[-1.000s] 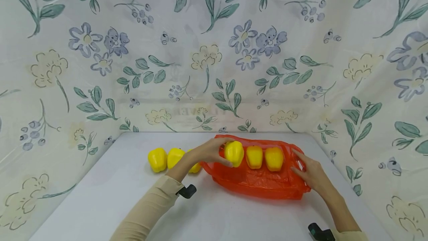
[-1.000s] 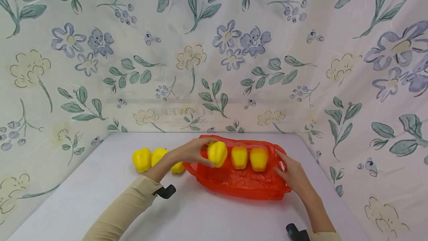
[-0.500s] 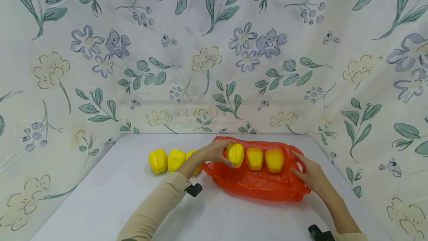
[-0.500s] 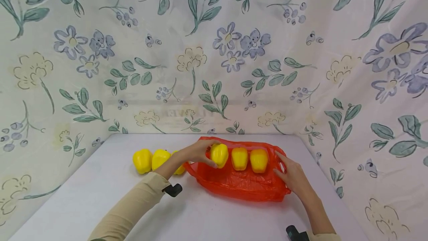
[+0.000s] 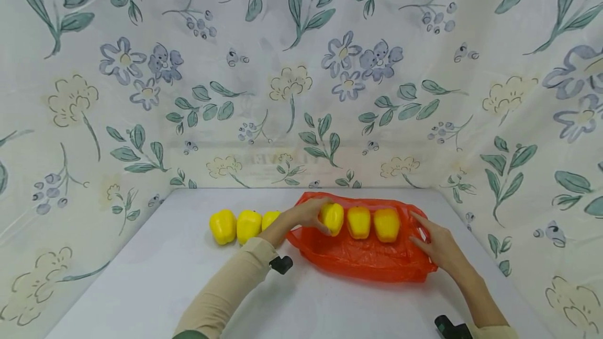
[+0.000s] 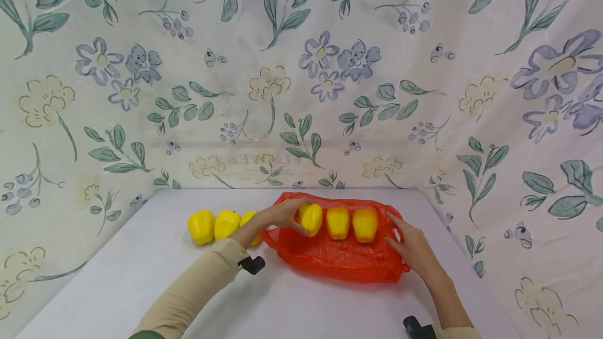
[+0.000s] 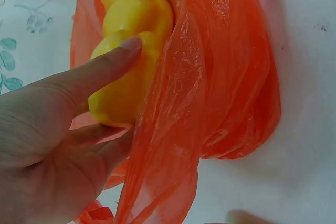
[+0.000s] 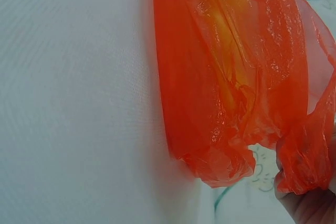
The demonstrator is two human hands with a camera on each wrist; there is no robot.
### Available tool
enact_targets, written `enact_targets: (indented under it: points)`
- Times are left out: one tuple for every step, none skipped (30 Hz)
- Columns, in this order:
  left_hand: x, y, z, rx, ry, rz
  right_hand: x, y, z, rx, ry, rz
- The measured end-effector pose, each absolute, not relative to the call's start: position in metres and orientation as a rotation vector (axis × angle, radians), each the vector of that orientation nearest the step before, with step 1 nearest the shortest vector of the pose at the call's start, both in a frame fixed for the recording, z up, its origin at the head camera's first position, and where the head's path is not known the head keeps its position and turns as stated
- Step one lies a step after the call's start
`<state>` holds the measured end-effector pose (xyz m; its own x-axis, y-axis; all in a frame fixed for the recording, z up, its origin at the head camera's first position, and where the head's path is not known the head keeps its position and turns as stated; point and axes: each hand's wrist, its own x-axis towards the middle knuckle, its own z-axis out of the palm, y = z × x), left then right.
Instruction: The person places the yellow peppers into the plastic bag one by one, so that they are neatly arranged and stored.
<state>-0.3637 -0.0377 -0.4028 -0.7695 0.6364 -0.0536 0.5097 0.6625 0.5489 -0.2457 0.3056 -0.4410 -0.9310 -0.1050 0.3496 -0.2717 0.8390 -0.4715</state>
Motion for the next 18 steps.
enact_targets:
  points:
    - [-0.364,-0.037,-0.403,0.920,2.635,0.764,-0.246,0.305,-0.441,0.284,-2.710,0.760]
    - [-0.364,-0.036,-0.403,0.913,2.630,0.767,-0.246,0.305,-0.441,0.283,-2.711,0.758]
    - [-0.364,-0.036,-0.403,0.899,2.629,0.769,-0.245,0.305,-0.441,0.281,-2.714,0.755]
    - [-0.364,-0.035,-0.403,0.890,2.631,0.767,-0.245,0.305,-0.441,0.278,-2.716,0.754]
    - [-0.364,-0.034,-0.403,0.880,2.633,0.763,-0.245,0.305,-0.441,0.275,-2.720,0.751]
    - [-0.364,-0.033,-0.403,0.866,2.637,0.757,-0.245,0.305,-0.441,0.275,-2.723,0.748]
    - [-0.363,-0.032,-0.402,0.852,2.638,0.758,-0.245,0.305,-0.441,0.275,-2.723,0.747]
    - [-0.363,-0.031,-0.401,0.837,2.636,0.758,-0.245,0.305,-0.441,0.275,-2.723,0.745]
    - [-0.362,-0.030,-0.401,0.820,2.639,0.754,-0.245,0.305,-0.441,0.275,-2.724,0.742]
    - [-0.362,-0.029,-0.400,0.812,2.641,0.745,-0.245,0.306,-0.441,0.278,-2.721,0.741]
    - [-0.361,-0.028,-0.399,0.796,2.644,0.736,-0.246,0.306,-0.441,0.284,-2.716,0.740]
    - [-0.361,-0.027,-0.399,0.773,2.647,0.723,-0.246,0.306,-0.441,0.288,-2.711,0.740]
    - [-0.361,-0.025,-0.399,0.760,2.649,0.714,-0.246,0.306,-0.441,0.291,-2.708,0.739]
    - [-0.362,-0.024,-0.399,0.751,2.647,0.703,-0.246,0.307,-0.441,0.296,-2.704,0.738]
    - [-0.362,-0.023,-0.399,0.745,2.648,0.686,-0.246,0.307,-0.441,0.300,-2.700,0.736]
    - [-0.363,-0.022,-0.399,0.742,2.643,0.676,-0.247,0.307,-0.442,0.305,-2.696,0.737]
    - [-0.363,-0.021,-0.400,0.739,2.639,0.668,-0.247,0.307,-0.442,0.308,-2.694,0.735]
    - [-0.363,-0.020,-0.401,0.735,2.635,0.660,-0.247,0.307,-0.442,0.308,-2.693,0.732]
